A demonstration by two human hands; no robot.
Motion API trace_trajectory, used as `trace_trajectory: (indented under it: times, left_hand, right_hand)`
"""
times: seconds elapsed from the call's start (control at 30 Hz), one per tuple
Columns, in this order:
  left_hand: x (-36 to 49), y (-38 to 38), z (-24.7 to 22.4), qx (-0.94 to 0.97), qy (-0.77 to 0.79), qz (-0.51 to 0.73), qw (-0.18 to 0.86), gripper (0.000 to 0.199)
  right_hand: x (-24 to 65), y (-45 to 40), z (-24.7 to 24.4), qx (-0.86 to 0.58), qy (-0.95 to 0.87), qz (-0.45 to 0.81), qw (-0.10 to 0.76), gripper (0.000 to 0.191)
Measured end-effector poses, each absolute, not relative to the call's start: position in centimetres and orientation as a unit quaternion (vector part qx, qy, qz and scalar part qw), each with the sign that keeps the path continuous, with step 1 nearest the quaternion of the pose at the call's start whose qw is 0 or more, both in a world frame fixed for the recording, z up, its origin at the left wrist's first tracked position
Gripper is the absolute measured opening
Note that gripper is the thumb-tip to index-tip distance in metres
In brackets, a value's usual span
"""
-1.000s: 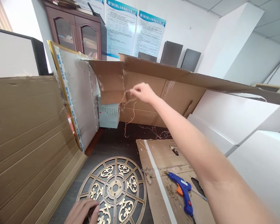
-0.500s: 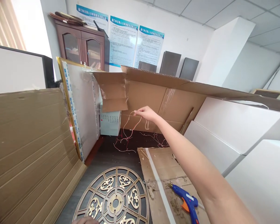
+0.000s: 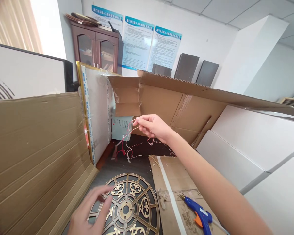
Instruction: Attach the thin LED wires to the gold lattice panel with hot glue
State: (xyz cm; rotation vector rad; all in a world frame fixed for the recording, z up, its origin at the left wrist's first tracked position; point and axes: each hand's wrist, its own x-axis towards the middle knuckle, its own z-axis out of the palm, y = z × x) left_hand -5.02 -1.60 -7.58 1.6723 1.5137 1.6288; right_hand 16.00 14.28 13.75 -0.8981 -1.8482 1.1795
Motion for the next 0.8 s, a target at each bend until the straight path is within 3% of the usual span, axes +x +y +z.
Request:
trace_trajectory:
  times: [0.13, 0.23, 0.33, 0.4, 0.5, 0.6, 0.8]
  left_hand:
    - [-4.7, 1.1, -2.1, 0.575, 0.518, 0.593, 0.221, 0.064]
    - [-3.9, 1.2, 1.0, 0.569, 0.47, 0.645, 0.197, 0.056]
    - [-3.3, -0.1, 2.7, 0.544, 0.436, 0.658, 0.283, 0.049]
    - [-3.4, -1.0, 3.0, 0.506, 0.433, 0.672, 0.326, 0.044]
    - [-4.2, -1.7, 2.5, 0.459, 0.466, 0.7, 0.286, 0.042]
    - [-5.6, -1.9, 1.5, 0.43, 0.505, 0.707, 0.245, 0.045]
    - [-7.5, -2.5, -0.6, 0.34, 0.504, 0.732, 0.306, 0.052]
  right_hand:
    - [14.7, 11.0, 13.1, -0.318, -0.741, 0.488, 0.334, 0.037]
    - [13.9, 8.8, 12.5, -0.302, -0.744, 0.512, 0.304, 0.036]
    - [13.1, 7.1, 11.8, -0.305, -0.729, 0.534, 0.3, 0.039]
    - [12.8, 6.2, 11.3, -0.316, -0.723, 0.538, 0.297, 0.042]
    - [12.6, 5.4, 10.5, -0.348, -0.697, 0.543, 0.313, 0.045]
    - [12.8, 5.2, 9.8, -0.377, -0.65, 0.55, 0.365, 0.044]
    - [13.2, 6.0, 8.6, -0.417, -0.571, 0.53, 0.469, 0.051]
